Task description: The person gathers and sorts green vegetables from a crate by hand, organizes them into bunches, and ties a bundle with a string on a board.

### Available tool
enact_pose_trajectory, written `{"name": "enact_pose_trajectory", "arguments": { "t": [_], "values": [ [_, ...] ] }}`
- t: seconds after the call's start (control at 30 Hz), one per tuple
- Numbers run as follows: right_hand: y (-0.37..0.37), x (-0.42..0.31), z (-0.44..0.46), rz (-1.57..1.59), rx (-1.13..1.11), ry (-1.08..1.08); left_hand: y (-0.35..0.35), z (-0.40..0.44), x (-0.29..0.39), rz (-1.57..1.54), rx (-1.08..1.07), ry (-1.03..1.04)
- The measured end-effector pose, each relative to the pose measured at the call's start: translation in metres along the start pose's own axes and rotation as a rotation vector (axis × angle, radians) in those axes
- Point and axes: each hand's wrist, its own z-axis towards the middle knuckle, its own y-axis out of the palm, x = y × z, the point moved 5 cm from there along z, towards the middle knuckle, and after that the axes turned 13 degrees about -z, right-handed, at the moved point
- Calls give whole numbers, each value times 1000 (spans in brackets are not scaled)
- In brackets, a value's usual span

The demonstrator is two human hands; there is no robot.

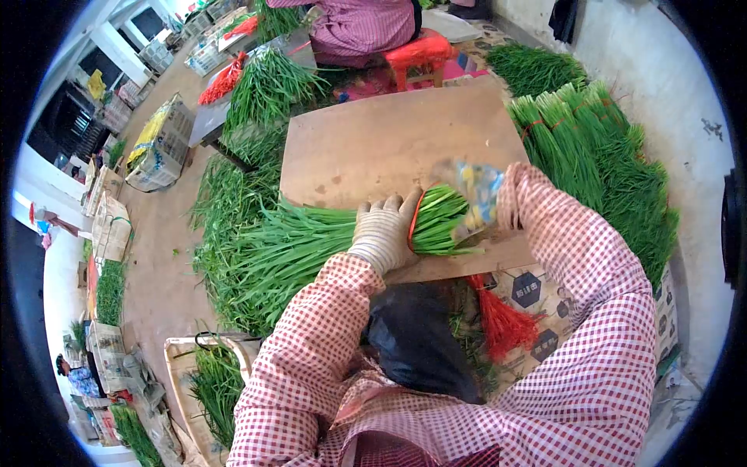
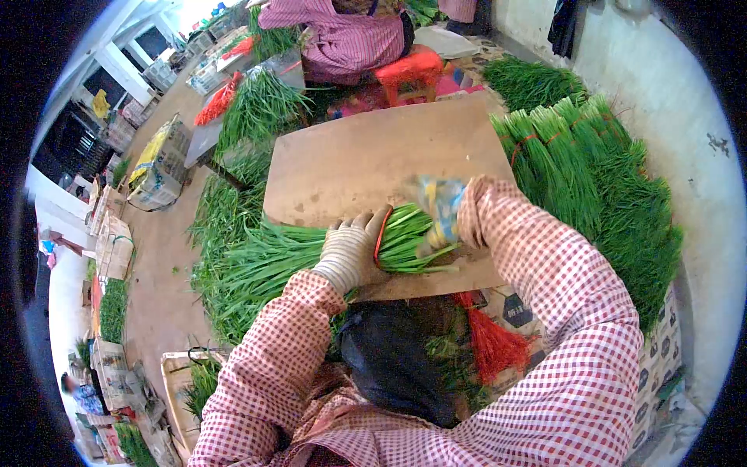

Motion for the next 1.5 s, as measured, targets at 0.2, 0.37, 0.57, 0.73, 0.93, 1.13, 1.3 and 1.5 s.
{"name": "enact_pose_trajectory", "arguments": {
  "t": [0.2,0.37,0.57,0.73,0.93,1.13,1.3,1.5],
  "values": [
    [-5,-20,33,-259,-69,89,-2,-3,3,9,4,-5],
    [0,-34,20,-562,-153,29,1,-2,-1,1,0,-3],
    [29,-94,-39,213,158,-185,-6,-5,2,-34,18,3],
    [77,-89,7,1473,396,129,6,8,-14,-53,-18,15],
    [65,-83,15,1618,518,651,7,7,-10,70,-286,-111],
    [54,-127,-22,1314,236,614,12,17,-24,-24,-63,-51],
    [153,-142,-36,1672,615,317,-1,1,2,54,-76,-57],
    [125,-143,-77,1293,764,297,-17,-18,14,107,124,86]
  ]
}}
